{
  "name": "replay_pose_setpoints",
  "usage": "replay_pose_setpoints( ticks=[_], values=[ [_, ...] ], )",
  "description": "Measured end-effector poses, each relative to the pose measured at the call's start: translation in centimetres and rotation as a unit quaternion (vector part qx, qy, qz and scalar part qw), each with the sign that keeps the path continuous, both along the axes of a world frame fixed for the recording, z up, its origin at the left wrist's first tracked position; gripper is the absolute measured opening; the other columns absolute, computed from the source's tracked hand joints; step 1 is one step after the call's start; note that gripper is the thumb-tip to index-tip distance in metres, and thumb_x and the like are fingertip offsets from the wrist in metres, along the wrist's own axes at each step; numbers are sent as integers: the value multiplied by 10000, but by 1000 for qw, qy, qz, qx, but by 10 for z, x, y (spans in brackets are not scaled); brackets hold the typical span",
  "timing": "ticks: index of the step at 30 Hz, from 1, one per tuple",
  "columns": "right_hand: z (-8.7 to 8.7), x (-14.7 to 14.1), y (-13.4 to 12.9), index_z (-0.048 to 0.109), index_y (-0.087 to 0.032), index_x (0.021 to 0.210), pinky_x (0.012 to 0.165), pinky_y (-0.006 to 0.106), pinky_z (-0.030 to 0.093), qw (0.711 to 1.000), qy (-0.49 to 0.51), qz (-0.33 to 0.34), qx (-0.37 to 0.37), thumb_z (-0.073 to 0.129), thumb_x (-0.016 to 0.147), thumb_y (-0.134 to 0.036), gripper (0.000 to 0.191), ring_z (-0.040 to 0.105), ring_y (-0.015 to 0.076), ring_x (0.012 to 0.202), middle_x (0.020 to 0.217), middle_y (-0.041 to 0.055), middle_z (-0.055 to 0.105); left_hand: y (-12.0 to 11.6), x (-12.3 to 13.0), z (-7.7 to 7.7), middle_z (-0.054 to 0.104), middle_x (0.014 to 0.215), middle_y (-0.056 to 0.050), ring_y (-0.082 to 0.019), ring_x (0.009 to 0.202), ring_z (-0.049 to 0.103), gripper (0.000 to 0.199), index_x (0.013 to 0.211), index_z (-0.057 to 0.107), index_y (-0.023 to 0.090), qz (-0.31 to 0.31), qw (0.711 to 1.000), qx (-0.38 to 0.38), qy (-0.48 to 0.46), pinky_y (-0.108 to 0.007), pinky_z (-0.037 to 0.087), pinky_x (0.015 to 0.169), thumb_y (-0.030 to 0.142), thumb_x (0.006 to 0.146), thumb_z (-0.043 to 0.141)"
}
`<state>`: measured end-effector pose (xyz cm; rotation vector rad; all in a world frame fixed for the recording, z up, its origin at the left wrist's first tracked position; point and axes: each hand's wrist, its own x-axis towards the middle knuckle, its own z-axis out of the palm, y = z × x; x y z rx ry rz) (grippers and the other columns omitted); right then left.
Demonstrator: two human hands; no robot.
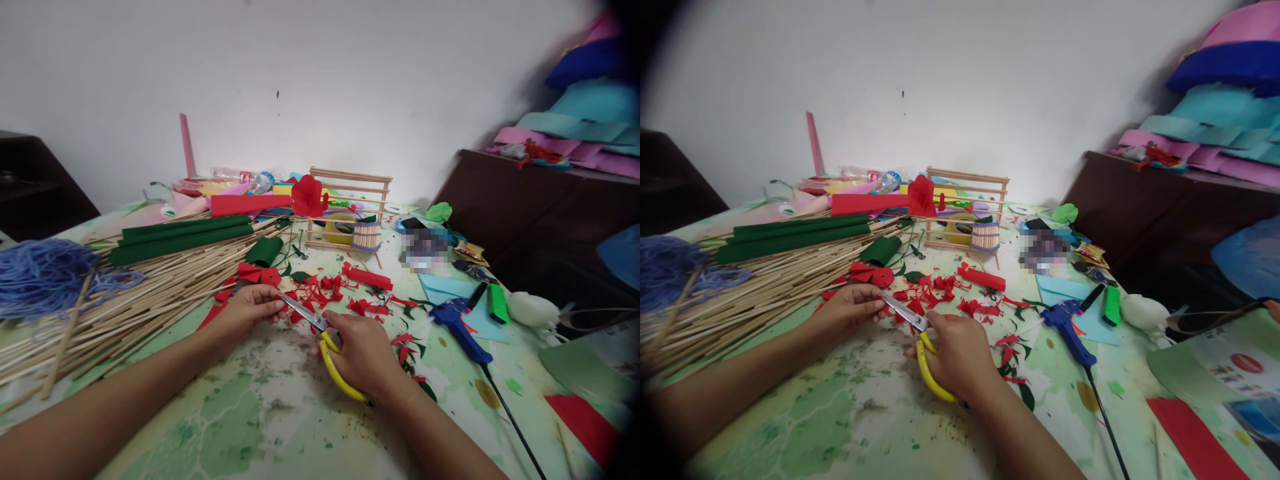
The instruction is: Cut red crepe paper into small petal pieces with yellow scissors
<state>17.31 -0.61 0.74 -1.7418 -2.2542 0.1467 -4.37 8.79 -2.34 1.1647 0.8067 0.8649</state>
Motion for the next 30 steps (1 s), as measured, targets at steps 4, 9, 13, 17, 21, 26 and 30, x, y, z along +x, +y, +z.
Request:
replay_pose_setpoints(
  ticks=[4, 9, 13, 17, 21, 26, 30],
  values=[
    [1, -1, 0, 622, -249, 980, 546, 251, 258, 1000, -1, 1, -3, 501, 823, -543, 354, 591, 162, 663, 767, 19, 677, -1, -1, 1, 639, 564, 2, -84, 495, 522, 186, 712, 674, 140, 1, 1000, -1, -3, -189, 410, 512, 266, 626, 781],
    [1, -1, 0, 620, -256, 1013, 550, 252, 266, 1000, -9, -4, -7, 501, 824, -544, 365, 600, 164, 677, 784, 21, 686, -2, 0, 3, 642, 569, -2, -89, 502, 531, 178, 709, 671, 140, -2, 1000, -6, -1, -193, 417, 518, 260, 629, 775],
    [1, -1, 0, 624, -250, 979, 546, 255, 261, 1000, -14, -6, -11, 514, 818, -537, 347, 602, 163, 684, 800, 20, 690, -3, 2, 6, 633, 557, -2, -90, 484, 527, 204, 702, 662, 130, 14, 1000, -12, 1, -196, 416, 503, 262, 605, 785],
    [1, 0, 0, 621, -260, 1004, 549, 258, 260, 1000, -10, -6, -1, 513, 820, -527, 341, 602, 163, 670, 795, 10, 690, -3, 3, 9, 645, 574, -5, -82, 489, 532, 219, 710, 658, 126, 30, 999, -20, 0, -186, 421, 507, 245, 588, 796],
    [0, 0, 0, 621, -259, 995, 545, 259, 259, 1000, -7, -4, 4, 504, 824, -527, 338, 604, 165, 666, 786, 9, 690, -2, 2, 8, 653, 585, -10, -85, 499, 543, 210, 715, 662, 127, 23, 1000, -20, -5, -188, 430, 515, 240, 597, 793],
    [1, -1, 0, 618, -259, 1000, 540, 260, 254, 1000, -10, -4, 2, 505, 826, -523, 335, 608, 161, 668, 799, 10, 694, -3, 2, 9, 648, 583, -2, -87, 494, 540, 195, 715, 663, 137, 23, 999, -22, -8, -194, 431, 511, 230, 597, 787],
    [1, -1, 0, 618, -259, 1003, 546, 259, 259, 1000, -11, -7, -4, 509, 824, -519, 334, 610, 159, 679, 807, 12, 696, -4, 3, 11, 651, 573, -4, -88, 483, 539, 199, 702, 664, 139, 29, 999, -27, -2, -196, 431, 506, 222, 578, 795]
  ],
)
